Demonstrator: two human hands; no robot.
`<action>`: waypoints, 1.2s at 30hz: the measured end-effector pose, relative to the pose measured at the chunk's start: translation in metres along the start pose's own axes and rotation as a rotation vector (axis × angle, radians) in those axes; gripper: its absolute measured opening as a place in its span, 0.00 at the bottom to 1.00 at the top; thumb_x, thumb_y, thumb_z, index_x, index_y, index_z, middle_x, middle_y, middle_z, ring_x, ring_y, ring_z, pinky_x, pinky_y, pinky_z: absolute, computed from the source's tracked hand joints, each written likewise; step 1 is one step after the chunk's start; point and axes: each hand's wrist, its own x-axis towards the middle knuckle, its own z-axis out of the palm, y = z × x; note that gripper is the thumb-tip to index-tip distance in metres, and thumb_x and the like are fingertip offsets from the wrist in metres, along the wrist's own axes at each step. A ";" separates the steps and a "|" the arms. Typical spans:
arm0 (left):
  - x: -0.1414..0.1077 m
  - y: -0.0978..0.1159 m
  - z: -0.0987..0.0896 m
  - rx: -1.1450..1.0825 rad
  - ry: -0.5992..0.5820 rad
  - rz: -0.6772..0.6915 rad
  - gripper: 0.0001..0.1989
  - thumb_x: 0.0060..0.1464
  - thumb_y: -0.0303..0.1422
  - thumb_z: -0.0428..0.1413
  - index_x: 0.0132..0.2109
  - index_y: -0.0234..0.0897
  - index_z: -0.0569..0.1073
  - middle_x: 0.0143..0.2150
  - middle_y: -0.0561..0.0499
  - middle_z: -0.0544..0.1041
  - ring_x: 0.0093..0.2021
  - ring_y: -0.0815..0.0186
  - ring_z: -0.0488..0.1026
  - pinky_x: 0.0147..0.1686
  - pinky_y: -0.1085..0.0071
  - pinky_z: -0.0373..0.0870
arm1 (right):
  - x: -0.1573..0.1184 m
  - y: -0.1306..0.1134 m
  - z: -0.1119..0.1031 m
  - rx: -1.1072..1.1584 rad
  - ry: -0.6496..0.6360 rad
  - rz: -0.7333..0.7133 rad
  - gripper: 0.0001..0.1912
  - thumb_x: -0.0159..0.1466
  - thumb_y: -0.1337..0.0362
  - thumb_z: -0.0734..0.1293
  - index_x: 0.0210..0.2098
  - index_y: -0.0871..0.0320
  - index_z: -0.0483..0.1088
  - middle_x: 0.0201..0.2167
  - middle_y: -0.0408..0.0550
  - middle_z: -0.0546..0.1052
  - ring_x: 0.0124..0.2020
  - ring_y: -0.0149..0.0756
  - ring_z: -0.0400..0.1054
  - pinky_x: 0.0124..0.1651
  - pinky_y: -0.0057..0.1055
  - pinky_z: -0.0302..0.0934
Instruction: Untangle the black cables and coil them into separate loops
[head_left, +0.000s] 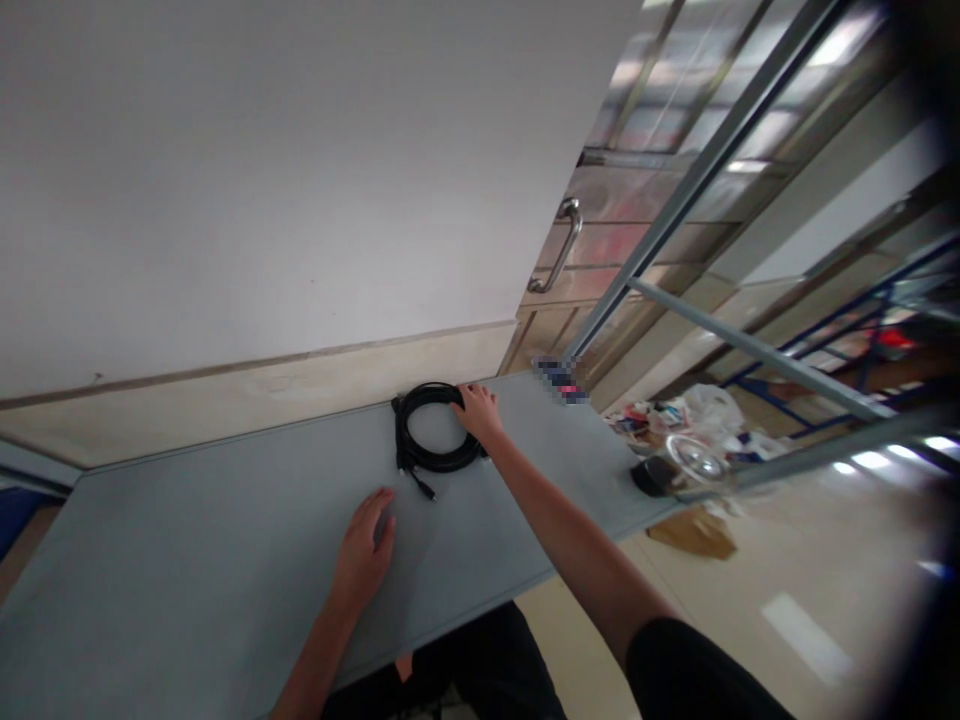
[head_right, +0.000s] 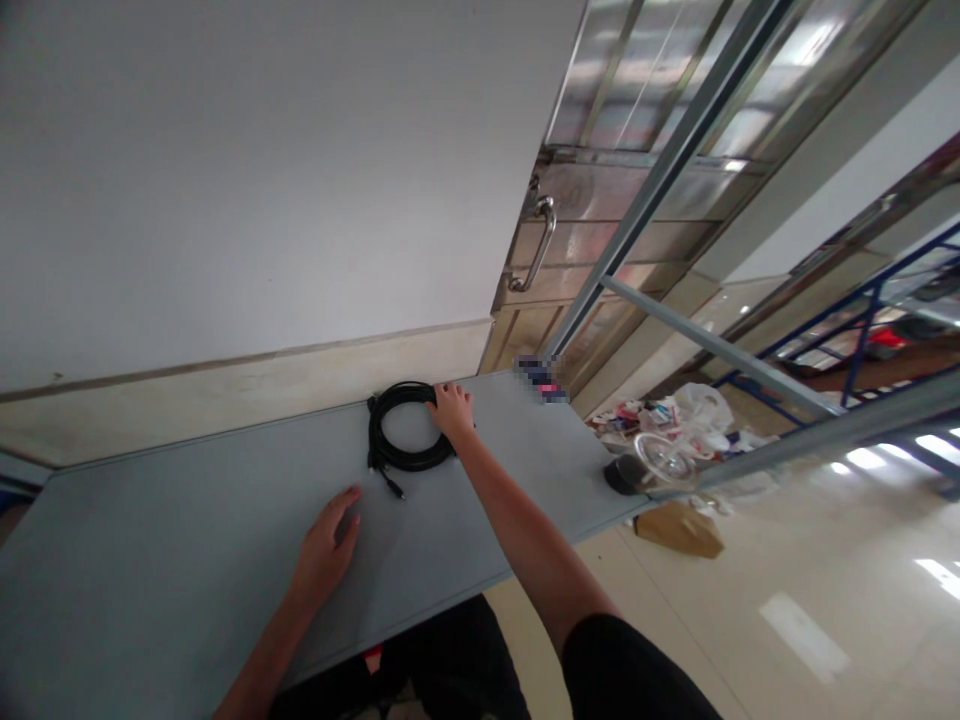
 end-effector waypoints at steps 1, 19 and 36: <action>-0.001 0.000 -0.001 -0.002 -0.006 -0.002 0.20 0.63 0.34 0.47 0.60 0.40 0.67 0.61 0.45 0.70 0.64 0.59 0.64 0.63 0.52 0.60 | 0.001 -0.003 0.001 -0.020 -0.010 -0.028 0.19 0.66 0.59 0.63 0.55 0.59 0.66 0.54 0.62 0.68 0.55 0.51 0.59 0.55 0.45 0.52; -0.003 -0.002 0.002 0.097 0.016 0.104 0.20 0.62 0.32 0.47 0.61 0.39 0.67 0.60 0.43 0.71 0.62 0.56 0.65 0.62 0.49 0.62 | 0.030 0.004 -0.036 0.430 0.008 -0.090 0.11 0.67 0.64 0.61 0.39 0.62 0.74 0.33 0.49 0.77 0.34 0.34 0.66 0.39 0.27 0.57; 0.014 0.045 -0.027 -0.636 0.155 -0.287 0.27 0.62 0.47 0.48 0.64 0.39 0.61 0.51 0.42 0.75 0.50 0.59 0.75 0.48 0.61 0.74 | -0.075 -0.069 -0.115 1.551 -0.310 0.032 0.18 0.63 0.47 0.63 0.33 0.57 0.65 0.16 0.32 0.53 0.14 0.22 0.42 0.15 0.21 0.42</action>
